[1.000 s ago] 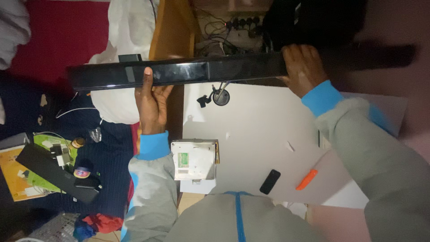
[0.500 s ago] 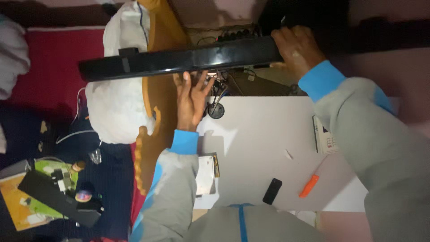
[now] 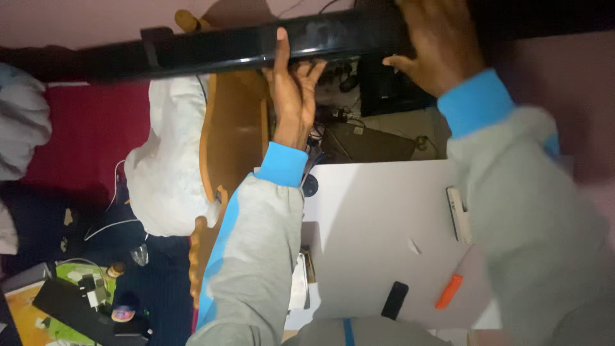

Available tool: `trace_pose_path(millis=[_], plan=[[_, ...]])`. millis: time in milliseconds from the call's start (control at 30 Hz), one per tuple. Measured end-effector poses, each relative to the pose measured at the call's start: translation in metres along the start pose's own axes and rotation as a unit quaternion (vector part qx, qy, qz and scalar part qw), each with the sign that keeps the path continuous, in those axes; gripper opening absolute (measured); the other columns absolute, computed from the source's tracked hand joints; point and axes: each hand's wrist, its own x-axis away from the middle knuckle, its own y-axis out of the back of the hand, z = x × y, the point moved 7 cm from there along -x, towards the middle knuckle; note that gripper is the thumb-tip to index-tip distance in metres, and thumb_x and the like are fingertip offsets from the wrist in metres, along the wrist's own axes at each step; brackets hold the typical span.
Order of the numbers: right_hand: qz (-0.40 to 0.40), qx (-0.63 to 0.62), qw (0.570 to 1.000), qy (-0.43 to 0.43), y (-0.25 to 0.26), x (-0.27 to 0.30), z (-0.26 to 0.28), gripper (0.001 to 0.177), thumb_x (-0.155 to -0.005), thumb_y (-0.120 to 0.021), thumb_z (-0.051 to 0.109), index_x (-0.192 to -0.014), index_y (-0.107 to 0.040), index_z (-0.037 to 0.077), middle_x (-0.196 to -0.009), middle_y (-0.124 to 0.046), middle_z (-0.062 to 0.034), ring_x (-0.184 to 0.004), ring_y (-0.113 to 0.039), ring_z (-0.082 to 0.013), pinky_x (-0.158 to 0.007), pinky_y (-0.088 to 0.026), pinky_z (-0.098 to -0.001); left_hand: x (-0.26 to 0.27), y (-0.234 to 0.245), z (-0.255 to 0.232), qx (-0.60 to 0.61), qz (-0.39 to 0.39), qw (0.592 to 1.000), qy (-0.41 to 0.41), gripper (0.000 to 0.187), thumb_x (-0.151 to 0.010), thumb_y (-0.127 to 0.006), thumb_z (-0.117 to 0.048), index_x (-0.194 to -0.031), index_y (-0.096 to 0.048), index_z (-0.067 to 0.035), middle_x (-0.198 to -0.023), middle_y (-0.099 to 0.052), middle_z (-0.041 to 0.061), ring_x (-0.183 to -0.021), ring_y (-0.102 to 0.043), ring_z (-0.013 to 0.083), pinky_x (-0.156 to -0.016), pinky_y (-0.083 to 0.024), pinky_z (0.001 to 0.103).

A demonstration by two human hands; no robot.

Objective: The person handles a black soundbar and a white electronic unit while standing near a desk and a bed. They use scissors to open a small item and move objects including a keyboard and various cables within the workspace.

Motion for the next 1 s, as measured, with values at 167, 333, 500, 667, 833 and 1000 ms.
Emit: trace_pose_path(millis=[167,333,500,667,833,1000], plan=[[-0.202,-0.171,0.930,-0.255,-0.005,0.084,-0.055,0.037,-0.110,-0.084,0.024,-0.134,-0.060,0.009,-0.137,-0.059,-0.0137,-0.133,-0.059,-0.0301,-0.115,-0.053,-0.0467,-0.033,-0.020,0.003,0.000,0.009,1.000,-0.002,0.121,-0.083,-0.082,-0.036,-0.155,0.013,-0.015,-0.146,-0.043,0.020,-0.121,-0.064,0.0429,-0.103,-0.052,0.063],[-0.226,-0.540,0.663,-0.466,-0.089,0.156,-0.098,0.060,-0.104,-0.071,0.045,-0.138,-0.054,-0.002,-0.128,-0.057,-0.0224,-0.123,-0.059,-0.0388,-0.107,-0.053,-0.0459,-0.030,-0.030,0.001,-0.036,0.051,0.998,-0.031,0.111,-0.083,-0.082,-0.036,-0.158,-0.005,-0.011,-0.147,-0.041,0.028,-0.132,-0.056,0.0456,-0.111,-0.049,0.067],[-0.223,-0.730,0.462,-0.451,-0.135,0.183,-0.101,0.094,-0.099,-0.066,0.055,-0.155,-0.020,-0.004,-0.159,-0.039,-0.0331,-0.153,-0.042,-0.0466,-0.122,-0.039,-0.0551,-0.006,-0.013,0.006,-0.023,0.037,0.999,-0.012,0.110,-0.082,-0.081,-0.037,-0.155,-0.001,-0.014,-0.153,-0.038,0.029,-0.143,-0.042,0.0498,-0.117,-0.036,0.069],[-0.242,-0.781,0.347,-0.460,-0.165,0.219,-0.084,0.102,-0.097,-0.066,0.055,-0.163,0.000,0.014,-0.160,-0.016,-0.0225,-0.150,-0.028,-0.0386,-0.129,-0.030,-0.0588,0.051,0.033,0.006,-0.061,-0.022,0.998,0.004,0.110,-0.089,-0.075,-0.038,-0.157,0.009,-0.015,-0.159,-0.034,0.017,-0.146,-0.039,0.0426,-0.117,-0.034,0.069],[-0.238,-0.805,0.334,-0.428,-0.192,0.284,-0.040,0.058,-0.109,-0.070,0.045,-0.137,-0.039,0.004,-0.109,-0.040,-0.0068,-0.129,-0.049,-0.0305,-0.133,-0.029,-0.0644,0.117,0.056,-0.008,-0.036,0.025,0.999,0.001,0.077,-0.098,-0.071,-0.030,-0.154,-0.025,-0.002,-0.153,-0.045,0.021,-0.143,-0.047,0.0391,-0.118,-0.040,0.068],[-0.239,-0.882,0.183,-0.363,-0.190,0.290,0.027,0.028,-0.115,-0.063,0.026,-0.140,-0.059,0.013,-0.108,-0.057,-0.0079,-0.121,-0.052,-0.0290,-0.129,-0.030,-0.0611,0.161,0.100,-0.028,-0.048,-0.028,0.998,-0.003,0.056,-0.099,-0.063,-0.032,-0.144,-0.038,-0.012,-0.136,-0.058,0.014,-0.130,-0.059,0.0302,-0.111,-0.049,0.062]])
